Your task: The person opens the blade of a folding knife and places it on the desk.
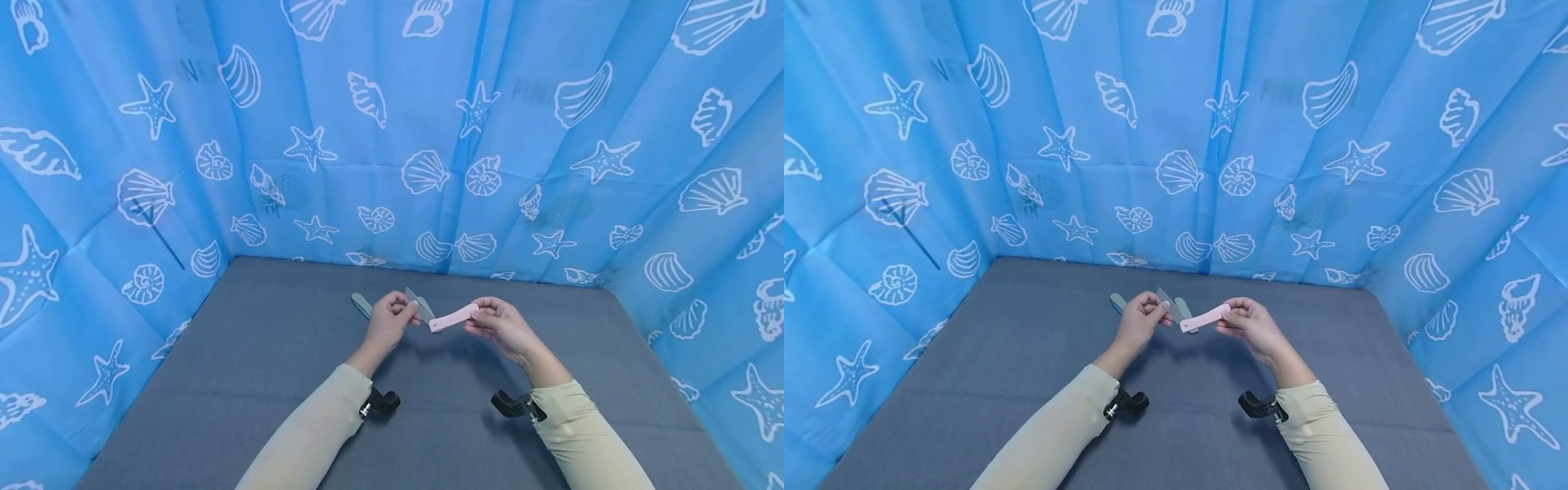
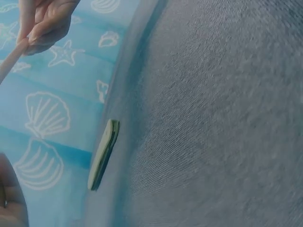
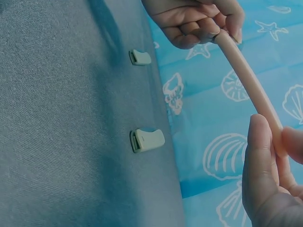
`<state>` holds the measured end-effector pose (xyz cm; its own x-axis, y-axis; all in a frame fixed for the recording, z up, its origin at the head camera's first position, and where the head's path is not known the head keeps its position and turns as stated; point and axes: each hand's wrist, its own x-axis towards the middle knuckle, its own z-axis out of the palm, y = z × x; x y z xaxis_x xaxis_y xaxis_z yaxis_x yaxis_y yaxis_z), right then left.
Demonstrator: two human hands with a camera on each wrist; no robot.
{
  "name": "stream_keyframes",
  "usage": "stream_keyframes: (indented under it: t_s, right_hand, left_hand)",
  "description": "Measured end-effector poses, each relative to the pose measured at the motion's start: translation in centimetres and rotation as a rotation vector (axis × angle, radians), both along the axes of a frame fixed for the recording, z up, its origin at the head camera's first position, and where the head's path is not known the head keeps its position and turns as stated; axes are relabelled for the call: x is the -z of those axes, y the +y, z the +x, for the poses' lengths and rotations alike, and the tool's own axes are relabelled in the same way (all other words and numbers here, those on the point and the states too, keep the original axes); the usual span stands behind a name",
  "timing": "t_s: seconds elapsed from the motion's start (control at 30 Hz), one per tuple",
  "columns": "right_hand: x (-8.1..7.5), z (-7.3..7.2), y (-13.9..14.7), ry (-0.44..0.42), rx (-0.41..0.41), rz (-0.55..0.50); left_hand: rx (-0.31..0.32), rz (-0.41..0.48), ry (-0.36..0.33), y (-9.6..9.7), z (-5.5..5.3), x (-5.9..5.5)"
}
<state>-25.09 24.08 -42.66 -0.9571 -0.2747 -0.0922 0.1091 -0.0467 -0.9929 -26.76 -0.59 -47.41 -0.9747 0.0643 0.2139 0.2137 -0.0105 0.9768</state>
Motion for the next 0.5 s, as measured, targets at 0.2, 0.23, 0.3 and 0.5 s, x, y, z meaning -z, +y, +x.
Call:
stream_keyframes:
  t_s: [0.2,0.23,0.3,0.5]
  right_hand:
    - [-0.2,-0.3,-0.2,0.021,-0.011,0.045]
    - [-0.2,-0.4,-0.2,0.027,-0.010,0.062]
    - [-0.2,-0.5,-0.4,0.037,-0.012,0.103]
    - [-0.3,-0.6,-0.2,0.035,-0.072,0.200]
  left_hand:
    - [0.113,-0.030,-0.027,-1.3,-0.8,-0.4]
    - [0.127,-0.053,-0.030,-1.5,-0.9,-0.5]
    - [0.151,-0.101,-0.047,-2.0,-1.0,-0.9]
    - [0.240,-0.226,-0.115,-3.1,-1.5,-1.6]
